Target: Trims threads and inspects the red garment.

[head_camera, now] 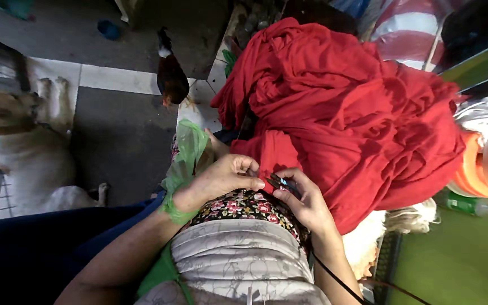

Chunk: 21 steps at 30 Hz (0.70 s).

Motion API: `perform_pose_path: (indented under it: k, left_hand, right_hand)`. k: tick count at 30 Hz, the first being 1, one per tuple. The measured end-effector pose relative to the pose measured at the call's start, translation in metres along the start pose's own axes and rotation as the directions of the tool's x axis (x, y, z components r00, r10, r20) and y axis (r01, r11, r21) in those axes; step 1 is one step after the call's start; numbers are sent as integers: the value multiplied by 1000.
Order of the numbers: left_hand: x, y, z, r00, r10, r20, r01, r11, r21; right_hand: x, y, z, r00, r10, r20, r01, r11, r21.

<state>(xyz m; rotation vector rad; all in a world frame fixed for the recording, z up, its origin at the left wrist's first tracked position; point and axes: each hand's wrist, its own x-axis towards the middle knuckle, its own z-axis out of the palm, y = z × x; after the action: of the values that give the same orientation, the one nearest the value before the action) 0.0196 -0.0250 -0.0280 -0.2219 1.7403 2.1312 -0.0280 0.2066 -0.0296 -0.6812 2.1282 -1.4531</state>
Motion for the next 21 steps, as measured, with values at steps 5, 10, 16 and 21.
perform_pose_path:
  k: [5, 10, 16, 21]
  left_hand:
    - [-1, 3, 1, 999, -37, -23, 39, 996, 81]
    - [-4, 9, 1, 998, -34, -58, 43, 986, 163]
    - [-5, 12, 4, 998, -3, -57, 16, 972, 233]
    - [-4, 11, 6, 998, 2, -62, 13, 969, 246]
  right_hand:
    - [6, -3, 2, 998, -14, 63, 13, 1000, 9]
    - [10, -4, -2, 993, -89, 79, 92, 995, -38]
    - [11, -2, -2, 993, -91, 78, 94, 995, -35]
    - [11, 0, 0, 991, -125, 54, 127, 991, -33]
